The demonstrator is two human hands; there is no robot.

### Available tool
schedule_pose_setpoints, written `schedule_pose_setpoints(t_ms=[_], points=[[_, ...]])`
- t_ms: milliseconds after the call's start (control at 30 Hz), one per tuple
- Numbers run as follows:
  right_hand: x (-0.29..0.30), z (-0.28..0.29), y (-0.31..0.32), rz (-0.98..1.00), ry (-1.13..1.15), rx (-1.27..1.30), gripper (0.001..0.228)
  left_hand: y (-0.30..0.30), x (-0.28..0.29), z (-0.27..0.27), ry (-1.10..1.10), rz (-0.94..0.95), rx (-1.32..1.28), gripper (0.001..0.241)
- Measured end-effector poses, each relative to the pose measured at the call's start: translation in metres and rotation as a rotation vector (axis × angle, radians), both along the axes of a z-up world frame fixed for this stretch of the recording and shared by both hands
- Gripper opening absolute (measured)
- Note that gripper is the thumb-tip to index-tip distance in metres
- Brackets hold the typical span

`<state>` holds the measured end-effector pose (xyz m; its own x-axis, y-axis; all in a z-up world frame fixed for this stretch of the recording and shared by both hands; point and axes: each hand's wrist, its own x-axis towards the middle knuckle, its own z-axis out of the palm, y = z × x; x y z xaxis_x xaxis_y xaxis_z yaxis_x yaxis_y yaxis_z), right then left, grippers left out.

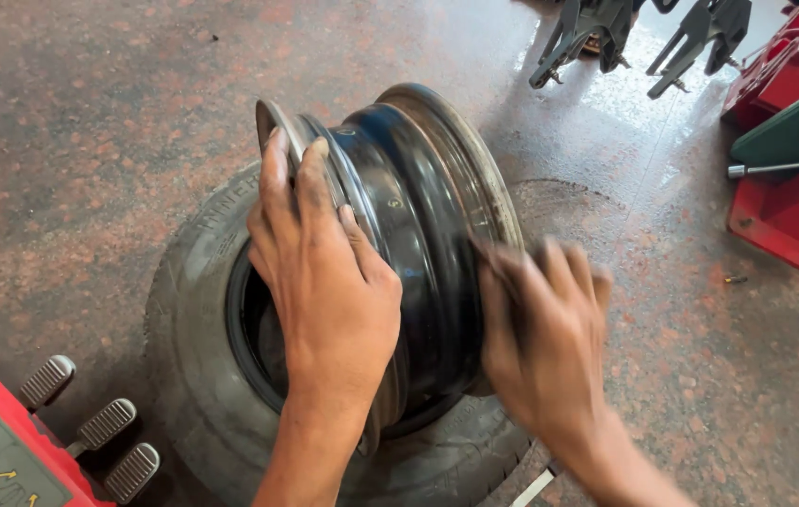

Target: The person scrubs the surface of a metal wheel rim with a small abrasive pad. They rotate the rim to clean different sections while holding it steady with their other hand.

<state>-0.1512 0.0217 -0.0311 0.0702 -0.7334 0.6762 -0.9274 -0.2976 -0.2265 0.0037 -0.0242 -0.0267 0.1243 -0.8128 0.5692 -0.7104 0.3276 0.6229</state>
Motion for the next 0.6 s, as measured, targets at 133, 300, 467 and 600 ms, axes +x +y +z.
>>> schedule_pose_setpoints(t_ms=[133, 300, 467, 600], points=[[-0.002, 0.0, -0.021, -0.052, 0.083, 0.059, 0.026, -0.001, -0.002, -0.002, -0.05, 0.014, -0.017, 0.059], [-0.006, 0.023, -0.071, -0.004, 0.273, 0.071, 0.03, 0.001, 0.002, 0.003, -0.054, 0.034, 0.02, 0.06], [-0.003, -0.003, 0.009, -0.077, 0.255, 0.082, 0.046, 0.004, -0.003, -0.002, 0.034, 0.064, -0.028, 0.06], [-0.019, 0.016, -0.094, 0.144, 0.242, 0.09, 0.034, 0.033, -0.011, -0.026, 0.233, 0.072, -0.035, 0.057]])
